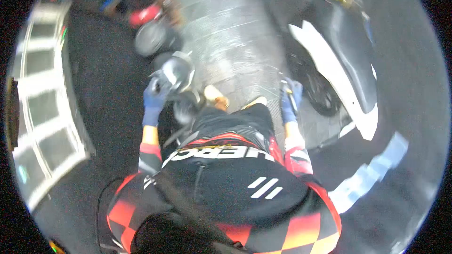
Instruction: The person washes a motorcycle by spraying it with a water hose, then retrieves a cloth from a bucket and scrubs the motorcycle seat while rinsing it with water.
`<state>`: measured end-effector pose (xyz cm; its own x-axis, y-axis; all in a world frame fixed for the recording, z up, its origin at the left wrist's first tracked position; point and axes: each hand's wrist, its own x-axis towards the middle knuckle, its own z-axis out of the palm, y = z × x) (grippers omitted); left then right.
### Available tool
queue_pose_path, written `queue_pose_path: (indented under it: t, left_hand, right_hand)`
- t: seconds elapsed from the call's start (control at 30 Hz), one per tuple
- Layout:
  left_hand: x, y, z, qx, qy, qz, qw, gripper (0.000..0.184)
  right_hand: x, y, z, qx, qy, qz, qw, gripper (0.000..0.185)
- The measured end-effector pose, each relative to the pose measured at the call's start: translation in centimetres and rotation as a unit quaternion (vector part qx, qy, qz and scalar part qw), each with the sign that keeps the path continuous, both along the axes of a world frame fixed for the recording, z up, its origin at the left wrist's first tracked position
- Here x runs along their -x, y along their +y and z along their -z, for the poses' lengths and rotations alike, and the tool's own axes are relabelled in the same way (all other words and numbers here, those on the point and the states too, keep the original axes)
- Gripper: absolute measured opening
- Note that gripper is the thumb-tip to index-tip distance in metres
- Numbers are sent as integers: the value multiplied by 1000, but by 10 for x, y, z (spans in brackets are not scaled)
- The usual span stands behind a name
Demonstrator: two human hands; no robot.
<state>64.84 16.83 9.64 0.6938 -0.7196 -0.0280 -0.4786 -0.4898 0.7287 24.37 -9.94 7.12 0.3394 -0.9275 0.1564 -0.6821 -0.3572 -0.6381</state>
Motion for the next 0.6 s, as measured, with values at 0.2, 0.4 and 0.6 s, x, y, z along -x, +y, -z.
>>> queue_pose_path:
  t: [0.2,0.4,0.6]
  left_hand:
    - [67,-158,-89,206,-226,184,934,23]
    - [177,-351,-198,343,-112,271,892,25]
    - [336,-509,-262,466,-66,386,793,24]
  right_hand:
    - [92,-19,-70,198,-92,20,976,17]
    - [213,-53,-85,225,-243,110,937,20]
    - [293,-58,-74,237,-271,187,914,27]
